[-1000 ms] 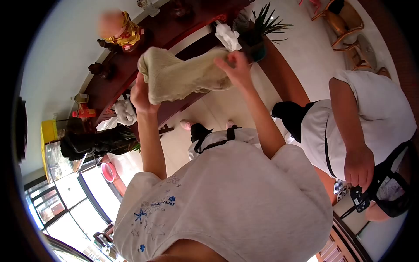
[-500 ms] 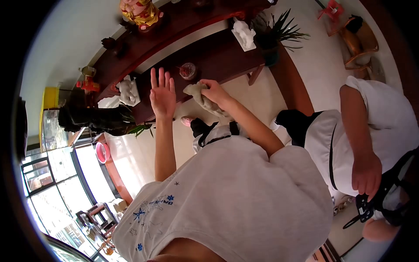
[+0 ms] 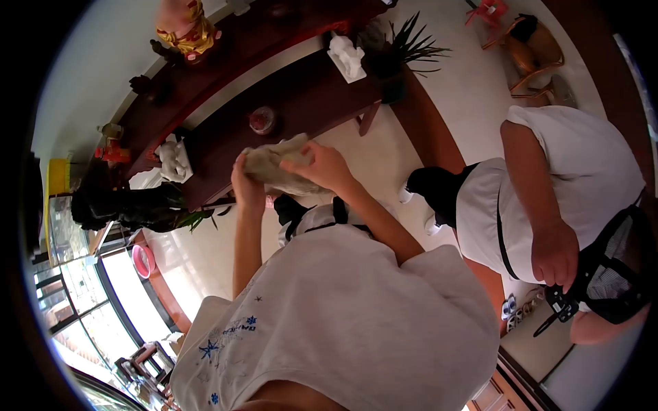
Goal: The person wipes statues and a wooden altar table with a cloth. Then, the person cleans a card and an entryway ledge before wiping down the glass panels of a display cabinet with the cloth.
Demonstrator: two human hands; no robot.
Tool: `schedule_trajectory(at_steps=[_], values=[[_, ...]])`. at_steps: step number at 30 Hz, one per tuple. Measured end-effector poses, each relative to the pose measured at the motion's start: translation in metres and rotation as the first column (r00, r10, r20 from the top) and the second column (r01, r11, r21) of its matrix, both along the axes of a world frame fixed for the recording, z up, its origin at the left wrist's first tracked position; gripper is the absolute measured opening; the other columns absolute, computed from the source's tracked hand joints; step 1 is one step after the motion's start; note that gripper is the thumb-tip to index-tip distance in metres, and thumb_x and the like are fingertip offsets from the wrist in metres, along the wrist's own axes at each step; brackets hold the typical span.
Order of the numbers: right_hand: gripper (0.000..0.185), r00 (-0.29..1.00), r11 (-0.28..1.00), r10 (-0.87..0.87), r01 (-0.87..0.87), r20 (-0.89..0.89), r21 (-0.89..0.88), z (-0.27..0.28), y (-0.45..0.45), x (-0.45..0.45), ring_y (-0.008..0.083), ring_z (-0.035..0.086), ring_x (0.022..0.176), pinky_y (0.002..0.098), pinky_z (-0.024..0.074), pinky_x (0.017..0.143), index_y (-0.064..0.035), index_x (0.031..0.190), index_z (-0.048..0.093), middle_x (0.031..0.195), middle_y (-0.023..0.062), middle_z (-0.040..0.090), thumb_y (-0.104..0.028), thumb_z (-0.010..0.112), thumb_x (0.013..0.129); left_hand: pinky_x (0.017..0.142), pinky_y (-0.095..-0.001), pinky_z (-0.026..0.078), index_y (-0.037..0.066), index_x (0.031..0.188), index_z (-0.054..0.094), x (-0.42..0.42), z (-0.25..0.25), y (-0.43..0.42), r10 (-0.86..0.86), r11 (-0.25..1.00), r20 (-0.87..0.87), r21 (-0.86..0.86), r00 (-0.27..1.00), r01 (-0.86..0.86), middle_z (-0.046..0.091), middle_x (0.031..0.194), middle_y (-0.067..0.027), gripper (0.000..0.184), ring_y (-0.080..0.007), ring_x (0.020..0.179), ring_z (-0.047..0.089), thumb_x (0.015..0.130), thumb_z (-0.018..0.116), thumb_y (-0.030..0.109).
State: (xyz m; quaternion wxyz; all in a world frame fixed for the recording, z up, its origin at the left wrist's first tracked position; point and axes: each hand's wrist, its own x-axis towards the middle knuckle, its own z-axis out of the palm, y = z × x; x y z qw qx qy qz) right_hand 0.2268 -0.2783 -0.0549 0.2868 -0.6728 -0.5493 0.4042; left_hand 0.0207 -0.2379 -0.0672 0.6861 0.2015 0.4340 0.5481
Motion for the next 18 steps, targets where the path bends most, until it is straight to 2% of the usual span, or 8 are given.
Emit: schedule_trajectory(at_steps=[3, 4, 6, 8, 13, 15, 17, 18], values=[[0.057, 0.823, 0.855, -0.306, 0.017, -0.478, -0.518, -0.099, 0.006, 0.026, 0.0179, 0.067, 0.081, 0.0360, 0.0563, 0.064, -0.0072, 0.097, 0.070, 0.092, 0.0101, 0.073, -0.064, 0.070, 0.090, 0.111, -0.0411, 0.046, 0.003, 0.129, 0.065, -0.002, 0.034, -0.005, -0.160, 0.987, 0.196, 0.027, 0.967, 0.158, 0.071, 0.125, -0.0100, 0.041, -0.0248, 0.121, 0.065, 0.105, 0.051, 0.033], [0.060, 0.889, 0.804, -0.198, -0.094, -0.413, -0.588, -0.136, 0.008, 0.028, 0.0189, 0.066, 0.105, 0.0340, 0.0579, 0.077, -0.0072, 0.115, 0.069, 0.124, 0.0103, 0.069, -0.064, 0.061, 0.097, 0.111, -0.0412, 0.046, 0.002, 0.130, 0.065, 0.000, 0.039, -0.006, -0.214, 0.977, 0.202, 0.060, 0.956, 0.206, 0.071, 0.125, -0.0103, 0.043, -0.0246, 0.122, 0.065, 0.105, 0.051, 0.034], [0.061, 0.669, 0.914, -0.156, -0.182, -0.727, -0.363, -0.194, 0.001, -0.001, 0.0181, 0.064, 0.099, 0.0371, 0.0549, 0.088, -0.0075, 0.118, 0.067, 0.115, 0.0069, 0.067, -0.062, 0.044, 0.104, 0.108, -0.0404, 0.049, 0.000, 0.133, 0.064, 0.005, 0.053, -0.009, -0.318, 0.948, 0.239, 0.111, 0.918, 0.299, 0.071, 0.127, -0.0107, 0.046, -0.0242, 0.120, 0.066, 0.103, 0.054, 0.034], [0.052, 0.357, 0.953, -0.047, -0.264, -0.933, -0.149, -0.186, 0.001, -0.022, 0.0169, 0.062, 0.119, 0.0364, 0.0502, 0.106, -0.0090, 0.139, 0.061, 0.132, 0.0047, 0.065, -0.047, 0.036, 0.113, 0.110, -0.0424, 0.048, 0.000, 0.138, 0.060, 0.011, 0.045, -0.013, -0.421, 0.894, 0.137, 0.229, 0.897, 0.385, 0.067, 0.132, -0.0116, 0.055, -0.0251, 0.124, 0.064, 0.101, 0.058, 0.041], [0.052, 0.558, 0.996, -0.042, -0.042, -0.829, -0.078, -0.173, 0.003, -0.015, 0.0169, 0.058, 0.133, 0.0368, 0.0486, 0.111, -0.0084, 0.151, 0.052, 0.146, 0.0069, 0.059, -0.042, 0.041, 0.113, 0.103, -0.0320, 0.050, 0.001, 0.135, 0.061, 0.003, 0.044, -0.025, -0.300, 0.894, -0.216, 0.276, 0.929, 0.352, 0.069, 0.125, -0.0047, 0.042, -0.0140, 0.115, 0.064, 0.098, 0.068, 0.022], [0.054, 0.474, 0.998, 0.011, 0.042, -0.880, 0.035, -0.194, -0.001, 0.007, 0.0212, 0.059, 0.130, 0.0375, 0.0485, 0.111, -0.0065, 0.153, 0.046, 0.146, 0.0074, 0.058, -0.040, 0.048, 0.111, 0.094, -0.0276, 0.047, 0.002, 0.127, 0.068, -0.009, 0.051, -0.025, -0.281, 0.866, -0.452, 0.261, 0.846, 0.427, 0.067, 0.111, 0.0011, 0.033, -0.0073, 0.104, 0.057, 0.099, 0.069, 0.020], [0.049, -0.011, 0.986, -0.150, -0.076, -0.989, -0.148, -0.142, 0.011, 0.018, 0.0229, 0.053, 0.138, 0.0377, 0.0448, 0.115, -0.0067, 0.152, 0.049, 0.152, 0.0087, 0.053, -0.034, 0.048, 0.111, 0.078, -0.0271, 0.044, 0.001, 0.106, 0.067, -0.017, 0.045, -0.023, -0.140, 0.882, -0.567, 0.302, 0.812, 0.363, 0.061, 0.095, 0.0009, 0.025, -0.0069, 0.088, 0.051, 0.099, 0.070, 0.025], [0.049, 0.084, 0.980, -0.183, -0.062, -0.980, -0.188, -0.133, 0.013, 0.020, 0.0233, 0.052, 0.139, 0.0379, 0.0448, 0.115, -0.0074, 0.153, 0.047, 0.152, 0.0086, 0.053, -0.030, 0.050, 0.109, 0.073, -0.0280, 0.043, 0.000, 0.099, 0.066, -0.022, 0.035, -0.022, -0.047, 0.879, -0.640, 0.339, 0.767, 0.336, 0.059, 0.090, -0.0005, 0.028, -0.0073, 0.082, 0.049, 0.099, 0.071, 0.027]])
